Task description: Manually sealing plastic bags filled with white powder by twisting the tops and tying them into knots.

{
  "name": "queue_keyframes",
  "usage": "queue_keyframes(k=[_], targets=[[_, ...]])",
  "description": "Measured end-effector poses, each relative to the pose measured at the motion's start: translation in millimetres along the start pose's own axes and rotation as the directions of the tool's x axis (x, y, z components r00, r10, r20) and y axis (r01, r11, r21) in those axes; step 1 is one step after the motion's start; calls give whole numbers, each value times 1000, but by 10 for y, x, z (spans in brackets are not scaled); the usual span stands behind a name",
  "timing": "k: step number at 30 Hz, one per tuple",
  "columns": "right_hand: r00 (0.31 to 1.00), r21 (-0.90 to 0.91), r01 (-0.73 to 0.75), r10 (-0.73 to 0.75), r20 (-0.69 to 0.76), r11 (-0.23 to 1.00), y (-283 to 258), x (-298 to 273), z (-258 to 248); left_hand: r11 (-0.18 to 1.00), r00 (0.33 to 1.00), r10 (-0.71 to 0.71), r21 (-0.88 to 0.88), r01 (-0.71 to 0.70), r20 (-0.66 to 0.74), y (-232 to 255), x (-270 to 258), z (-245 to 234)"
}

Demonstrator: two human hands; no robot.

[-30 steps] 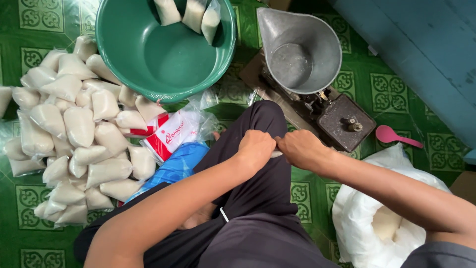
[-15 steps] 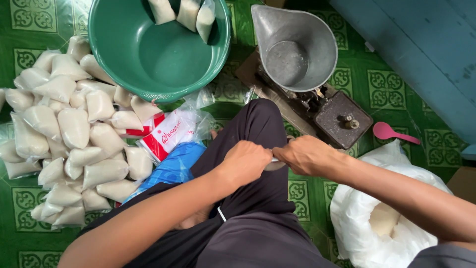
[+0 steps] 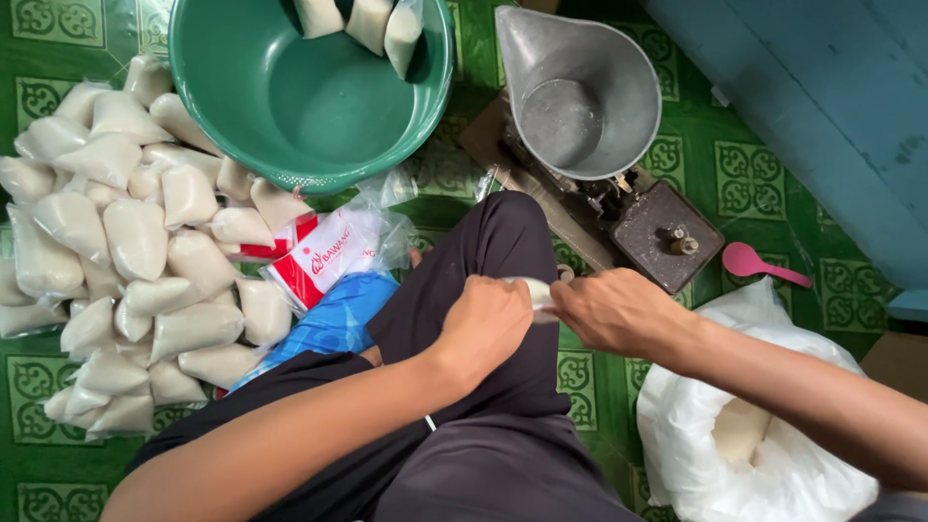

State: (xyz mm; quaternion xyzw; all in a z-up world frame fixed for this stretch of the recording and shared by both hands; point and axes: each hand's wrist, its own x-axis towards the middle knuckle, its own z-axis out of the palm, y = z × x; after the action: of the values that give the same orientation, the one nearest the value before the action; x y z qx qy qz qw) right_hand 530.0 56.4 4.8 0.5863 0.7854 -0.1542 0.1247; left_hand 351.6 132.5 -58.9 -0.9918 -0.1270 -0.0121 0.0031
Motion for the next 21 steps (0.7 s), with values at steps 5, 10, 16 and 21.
queue_keyframes(k=[5, 10, 16, 21], targets=[[991, -264, -76, 43, -129, 962, -33, 206, 447, 974, 977, -70, 223, 23, 202, 63, 184, -52], [998, -190, -63, 56, -42, 980, 99, 320, 651, 945, 919, -154, -219, 244, 363, 101, 307, 370], [845, 264, -349, 180, 503, 899, 128, 546, 257, 615, 790, -32, -611, 498, 612, -300, 391, 708], [764, 584, -570, 112, 635, 578, 272, 467, 440, 210, 653, 188, -680, 703, 733, -392, 270, 374]])
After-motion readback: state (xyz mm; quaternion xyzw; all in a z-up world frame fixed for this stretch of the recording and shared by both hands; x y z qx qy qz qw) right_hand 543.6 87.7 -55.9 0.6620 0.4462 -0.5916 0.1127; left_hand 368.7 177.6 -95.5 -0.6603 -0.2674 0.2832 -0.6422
